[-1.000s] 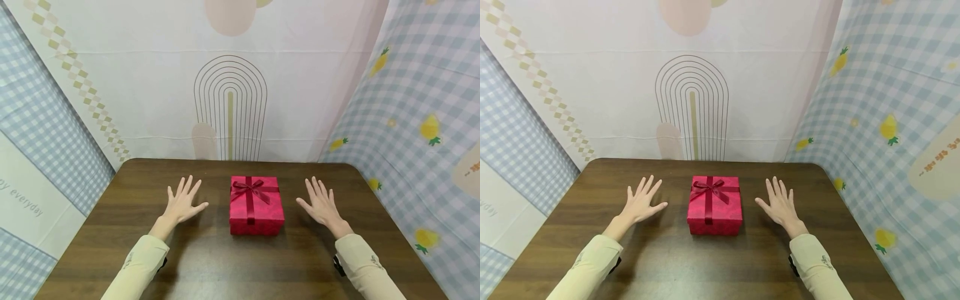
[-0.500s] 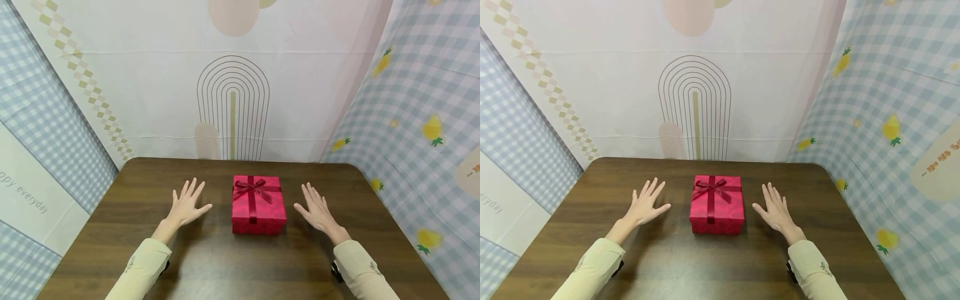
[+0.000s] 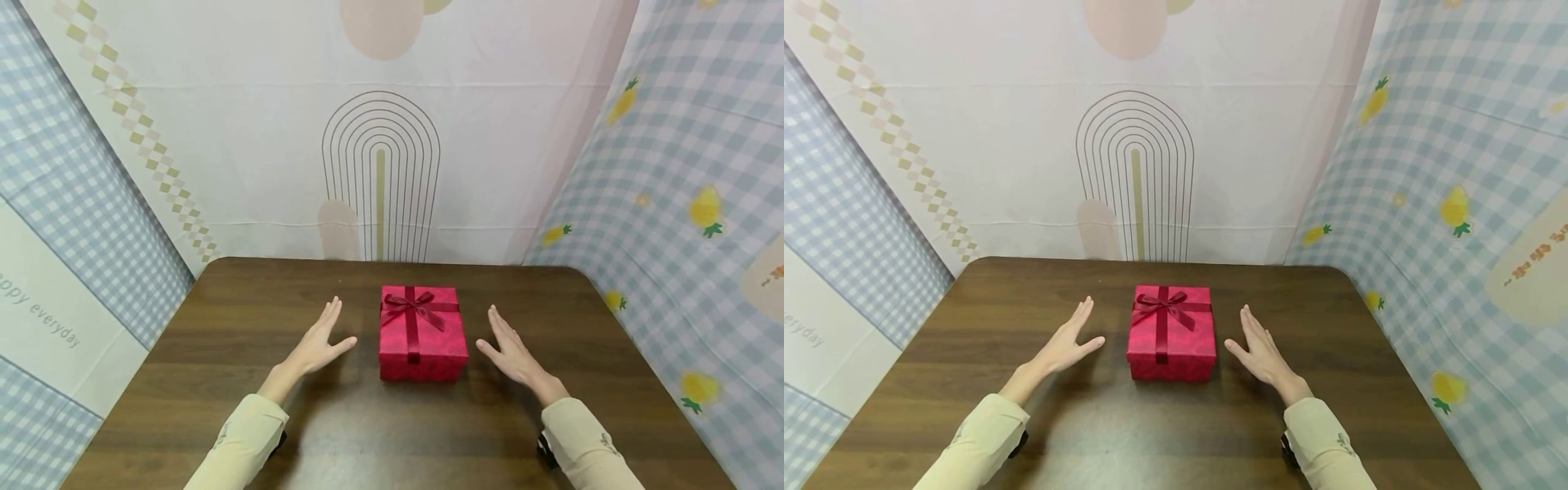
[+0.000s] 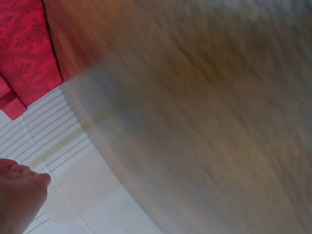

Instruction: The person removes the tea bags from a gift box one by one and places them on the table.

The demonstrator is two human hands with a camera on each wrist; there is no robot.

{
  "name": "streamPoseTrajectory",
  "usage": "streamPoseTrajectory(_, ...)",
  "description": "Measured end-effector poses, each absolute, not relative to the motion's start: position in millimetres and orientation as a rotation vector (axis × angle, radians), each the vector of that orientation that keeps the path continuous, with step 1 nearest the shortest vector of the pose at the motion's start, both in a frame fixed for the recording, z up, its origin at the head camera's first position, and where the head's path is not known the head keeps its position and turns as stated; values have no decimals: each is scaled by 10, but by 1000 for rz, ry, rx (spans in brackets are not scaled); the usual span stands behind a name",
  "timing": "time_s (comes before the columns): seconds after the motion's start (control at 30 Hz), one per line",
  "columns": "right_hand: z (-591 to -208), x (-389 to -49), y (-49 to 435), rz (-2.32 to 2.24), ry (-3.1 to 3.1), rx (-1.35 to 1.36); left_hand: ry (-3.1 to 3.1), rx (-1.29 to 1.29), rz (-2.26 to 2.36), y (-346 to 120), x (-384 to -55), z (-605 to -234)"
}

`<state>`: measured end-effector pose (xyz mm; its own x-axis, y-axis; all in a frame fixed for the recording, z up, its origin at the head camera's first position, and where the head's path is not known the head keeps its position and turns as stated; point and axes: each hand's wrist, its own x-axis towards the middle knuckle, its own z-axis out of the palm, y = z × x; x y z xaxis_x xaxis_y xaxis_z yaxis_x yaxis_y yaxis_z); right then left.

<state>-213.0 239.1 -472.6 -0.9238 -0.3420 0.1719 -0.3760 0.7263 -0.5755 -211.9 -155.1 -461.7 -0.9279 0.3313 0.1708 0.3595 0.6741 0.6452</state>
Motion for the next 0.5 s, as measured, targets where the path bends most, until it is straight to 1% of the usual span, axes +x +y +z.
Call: streamPoseTrajectory(0.5, -4742, -2096, 2169, 1128, -2798, 750, -2722, -837, -1282, -1286, -2071, -4711)
